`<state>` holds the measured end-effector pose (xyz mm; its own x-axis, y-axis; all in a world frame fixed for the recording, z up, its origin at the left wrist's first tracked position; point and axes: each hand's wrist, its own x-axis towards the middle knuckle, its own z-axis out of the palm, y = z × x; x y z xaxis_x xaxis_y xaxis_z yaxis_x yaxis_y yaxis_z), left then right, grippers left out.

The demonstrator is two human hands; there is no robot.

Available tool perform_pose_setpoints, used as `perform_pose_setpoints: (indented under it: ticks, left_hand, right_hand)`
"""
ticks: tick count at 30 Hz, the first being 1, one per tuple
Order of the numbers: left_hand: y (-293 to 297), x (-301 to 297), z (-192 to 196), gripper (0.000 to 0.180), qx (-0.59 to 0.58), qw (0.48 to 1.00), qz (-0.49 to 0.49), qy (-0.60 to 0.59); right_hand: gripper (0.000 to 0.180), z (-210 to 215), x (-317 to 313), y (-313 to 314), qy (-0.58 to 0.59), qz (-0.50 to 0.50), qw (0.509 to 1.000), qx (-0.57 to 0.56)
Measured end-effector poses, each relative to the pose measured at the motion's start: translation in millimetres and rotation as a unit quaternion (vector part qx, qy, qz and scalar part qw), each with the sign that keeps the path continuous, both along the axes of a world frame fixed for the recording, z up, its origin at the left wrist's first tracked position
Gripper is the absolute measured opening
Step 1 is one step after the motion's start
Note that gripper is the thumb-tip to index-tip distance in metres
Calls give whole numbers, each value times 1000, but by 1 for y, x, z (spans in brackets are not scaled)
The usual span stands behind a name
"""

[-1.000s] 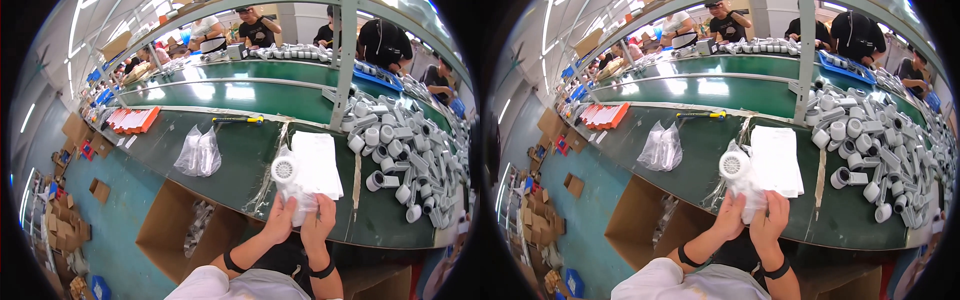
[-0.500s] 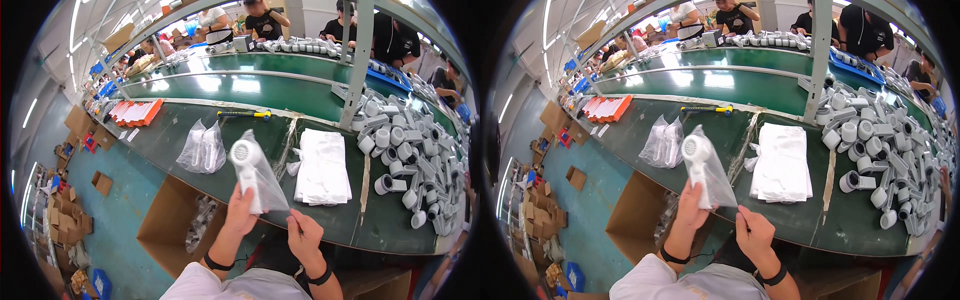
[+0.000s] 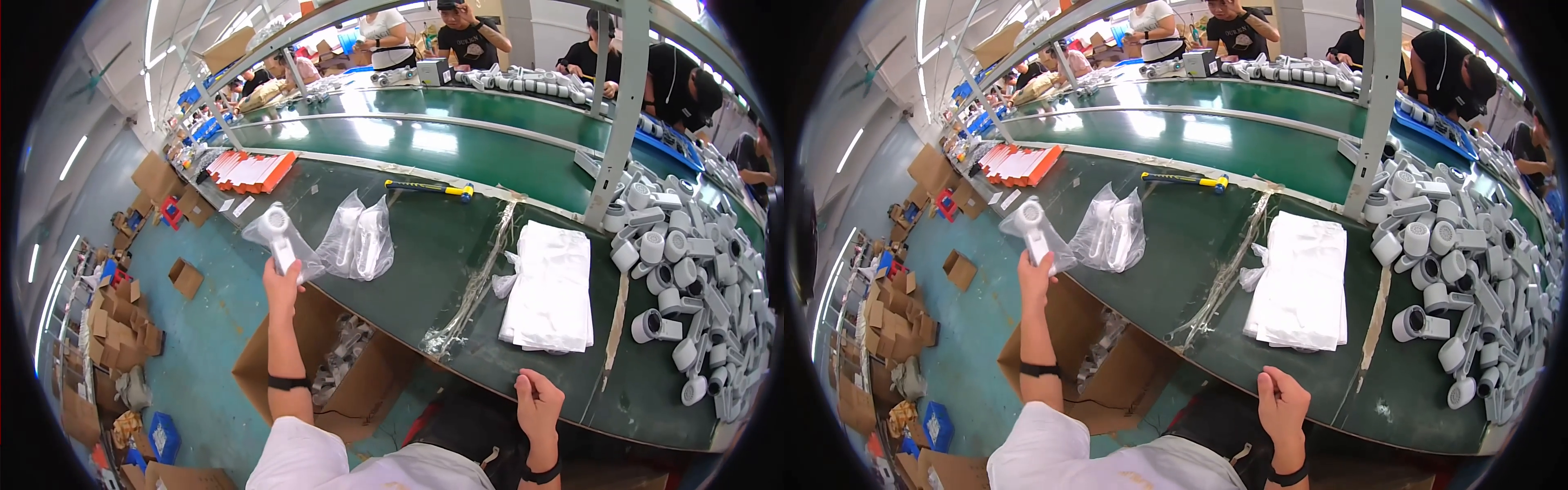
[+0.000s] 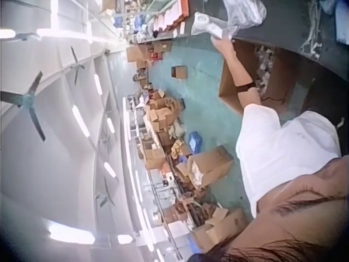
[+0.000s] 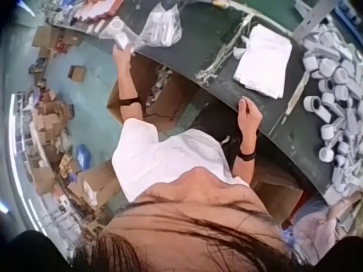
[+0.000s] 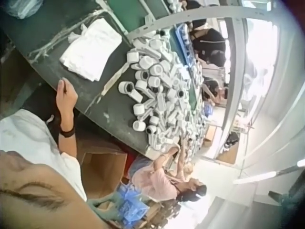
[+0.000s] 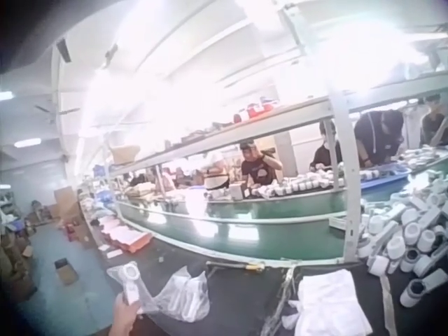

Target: Packaging plastic components into clear plastic bags and placing them into a shipping box on an assembly line.

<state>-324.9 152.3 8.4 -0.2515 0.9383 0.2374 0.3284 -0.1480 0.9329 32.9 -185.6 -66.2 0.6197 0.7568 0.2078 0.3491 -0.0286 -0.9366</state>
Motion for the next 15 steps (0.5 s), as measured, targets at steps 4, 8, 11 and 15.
perform_pose_setpoints:
  ticks: [4, 8, 11, 15]
  left_hand:
    - [53, -7, -27, 45, -24, 990, 45, 134]
    - [83, 8, -48, 43, -36, 971, 32, 233]
    - [98, 16, -58, 40, -42, 962, -6, 270]
    - [95, 8, -61, 41, -44, 955, -26, 291]
  right_hand:
    - [18, 3, 3, -2, 2, -17, 1000, 15]
    - [18, 2, 4, -3, -18, -24, 999, 15]
    - [18, 2, 3, -3, -12, -21, 1000, 13]
    - [17, 3, -5, -2, -15, -17, 999, 23]
